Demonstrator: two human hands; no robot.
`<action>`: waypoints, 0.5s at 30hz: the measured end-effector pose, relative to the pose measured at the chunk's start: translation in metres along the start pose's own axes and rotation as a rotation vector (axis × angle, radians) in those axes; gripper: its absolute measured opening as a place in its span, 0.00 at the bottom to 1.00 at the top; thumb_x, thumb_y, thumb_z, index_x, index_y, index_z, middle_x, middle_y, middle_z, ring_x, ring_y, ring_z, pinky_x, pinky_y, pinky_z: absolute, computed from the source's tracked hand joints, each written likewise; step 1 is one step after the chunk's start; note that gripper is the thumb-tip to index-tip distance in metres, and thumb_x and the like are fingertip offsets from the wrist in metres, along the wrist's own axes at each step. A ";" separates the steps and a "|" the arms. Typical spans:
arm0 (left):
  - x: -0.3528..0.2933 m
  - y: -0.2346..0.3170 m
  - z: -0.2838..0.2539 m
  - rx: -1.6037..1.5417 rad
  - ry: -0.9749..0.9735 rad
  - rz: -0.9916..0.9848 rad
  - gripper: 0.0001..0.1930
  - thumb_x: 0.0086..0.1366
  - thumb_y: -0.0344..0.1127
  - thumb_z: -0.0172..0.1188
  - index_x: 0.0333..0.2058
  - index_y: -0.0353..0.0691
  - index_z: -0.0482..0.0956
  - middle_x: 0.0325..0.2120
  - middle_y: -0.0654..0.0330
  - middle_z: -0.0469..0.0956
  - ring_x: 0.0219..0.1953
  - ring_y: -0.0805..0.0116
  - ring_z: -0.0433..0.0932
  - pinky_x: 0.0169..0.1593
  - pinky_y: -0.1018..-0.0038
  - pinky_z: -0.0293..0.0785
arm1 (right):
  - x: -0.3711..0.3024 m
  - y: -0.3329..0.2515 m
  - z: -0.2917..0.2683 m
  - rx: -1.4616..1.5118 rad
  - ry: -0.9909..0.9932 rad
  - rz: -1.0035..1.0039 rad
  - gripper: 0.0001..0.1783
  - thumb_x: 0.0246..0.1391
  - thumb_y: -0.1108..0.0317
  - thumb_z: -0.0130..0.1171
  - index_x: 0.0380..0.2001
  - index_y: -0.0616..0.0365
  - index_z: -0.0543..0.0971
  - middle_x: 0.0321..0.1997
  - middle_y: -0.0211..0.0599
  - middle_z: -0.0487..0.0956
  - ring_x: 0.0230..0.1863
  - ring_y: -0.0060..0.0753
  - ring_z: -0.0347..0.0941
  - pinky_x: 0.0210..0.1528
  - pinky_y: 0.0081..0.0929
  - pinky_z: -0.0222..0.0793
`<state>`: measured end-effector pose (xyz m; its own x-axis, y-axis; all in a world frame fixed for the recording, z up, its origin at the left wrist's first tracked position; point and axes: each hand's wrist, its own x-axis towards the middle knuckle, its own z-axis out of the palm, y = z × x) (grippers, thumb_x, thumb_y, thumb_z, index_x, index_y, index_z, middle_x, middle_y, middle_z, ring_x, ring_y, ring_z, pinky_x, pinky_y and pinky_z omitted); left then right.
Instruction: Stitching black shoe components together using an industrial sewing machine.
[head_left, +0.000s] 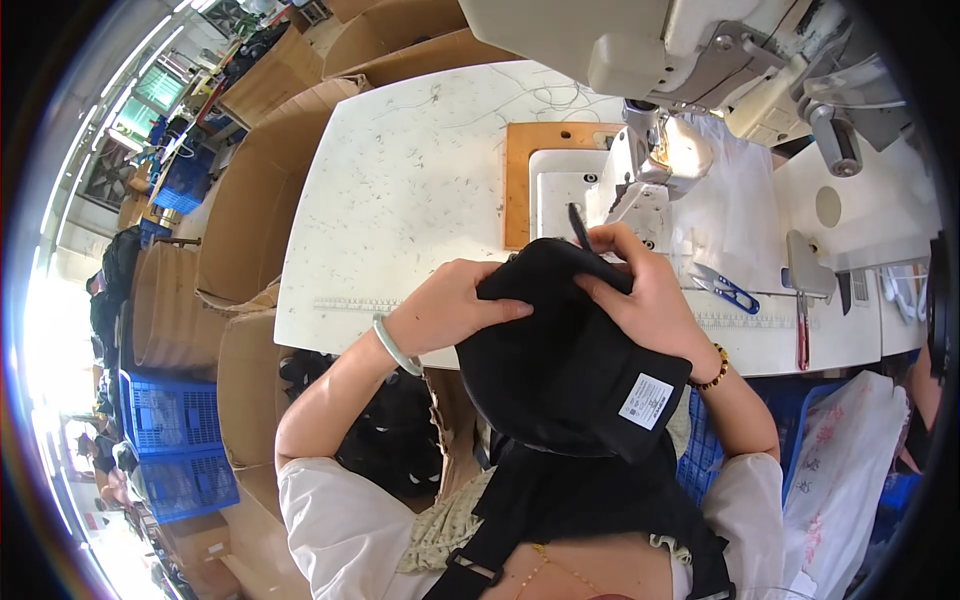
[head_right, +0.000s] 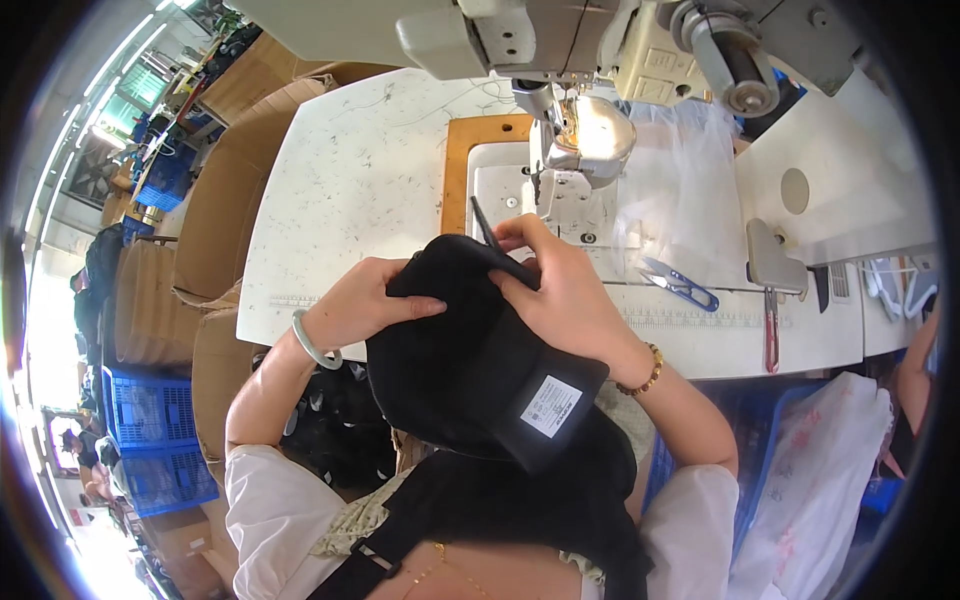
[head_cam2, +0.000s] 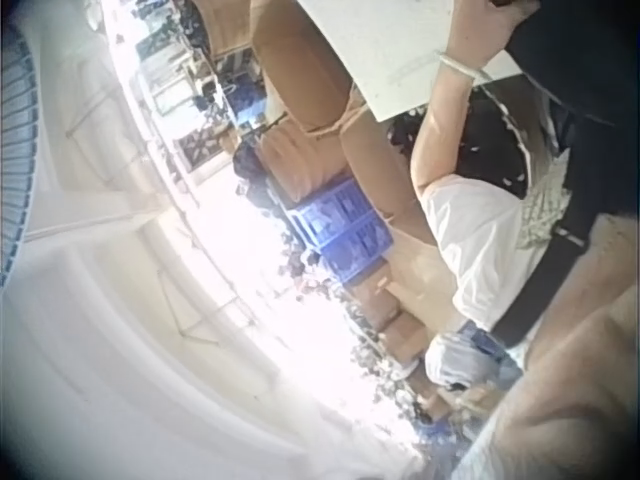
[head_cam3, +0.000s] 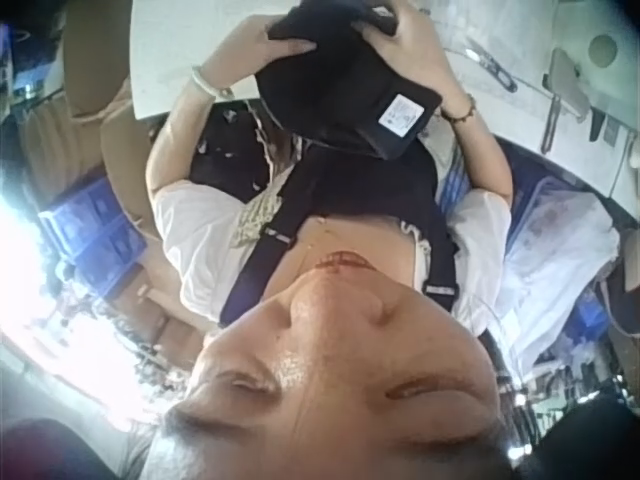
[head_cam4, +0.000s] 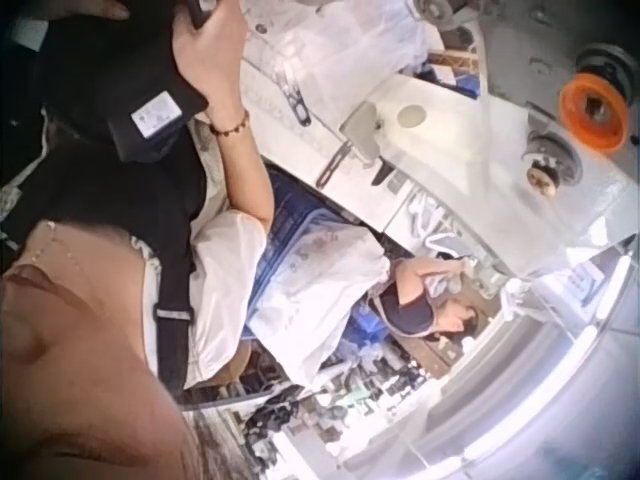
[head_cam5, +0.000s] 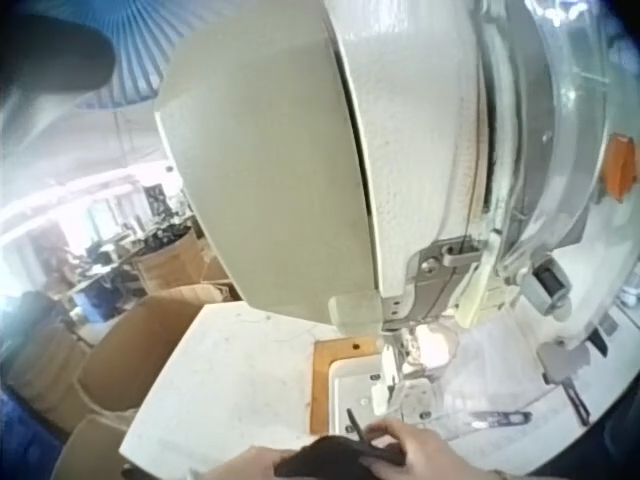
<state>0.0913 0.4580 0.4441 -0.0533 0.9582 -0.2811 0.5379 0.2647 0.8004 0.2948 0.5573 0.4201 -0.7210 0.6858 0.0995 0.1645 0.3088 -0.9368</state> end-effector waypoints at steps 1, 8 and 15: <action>-0.002 0.002 -0.001 0.054 -0.022 0.048 0.18 0.53 0.41 0.62 0.38 0.33 0.77 0.23 0.48 0.78 0.27 0.50 0.77 0.34 0.67 0.71 | 0.000 0.000 0.000 0.044 0.006 0.010 0.23 0.46 0.74 0.60 0.46 0.61 0.67 0.42 0.44 0.76 0.39 0.37 0.77 0.41 0.28 0.70; 0.009 0.059 -0.060 0.776 0.619 0.190 0.11 0.52 0.34 0.57 0.33 0.33 0.78 0.24 0.44 0.77 0.28 0.47 0.76 0.36 0.62 0.71 | -0.022 -0.004 -0.043 0.190 0.170 -0.233 0.16 0.52 0.70 0.58 0.45 0.61 0.72 0.41 0.38 0.77 0.42 0.29 0.75 0.45 0.24 0.70; 0.131 0.069 -0.036 1.027 1.131 0.824 0.08 0.54 0.35 0.54 0.29 0.40 0.77 0.25 0.54 0.78 0.33 0.54 0.77 0.36 0.63 0.72 | 0.023 0.018 -0.110 -0.136 0.706 -0.245 0.17 0.51 0.69 0.59 0.45 0.62 0.73 0.39 0.37 0.78 0.38 0.25 0.75 0.44 0.23 0.70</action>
<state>0.0916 0.6055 0.4817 0.2153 0.5104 0.8326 0.9724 -0.0340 -0.2306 0.3553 0.6511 0.4429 -0.1534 0.8322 0.5329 0.1697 0.5534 -0.8154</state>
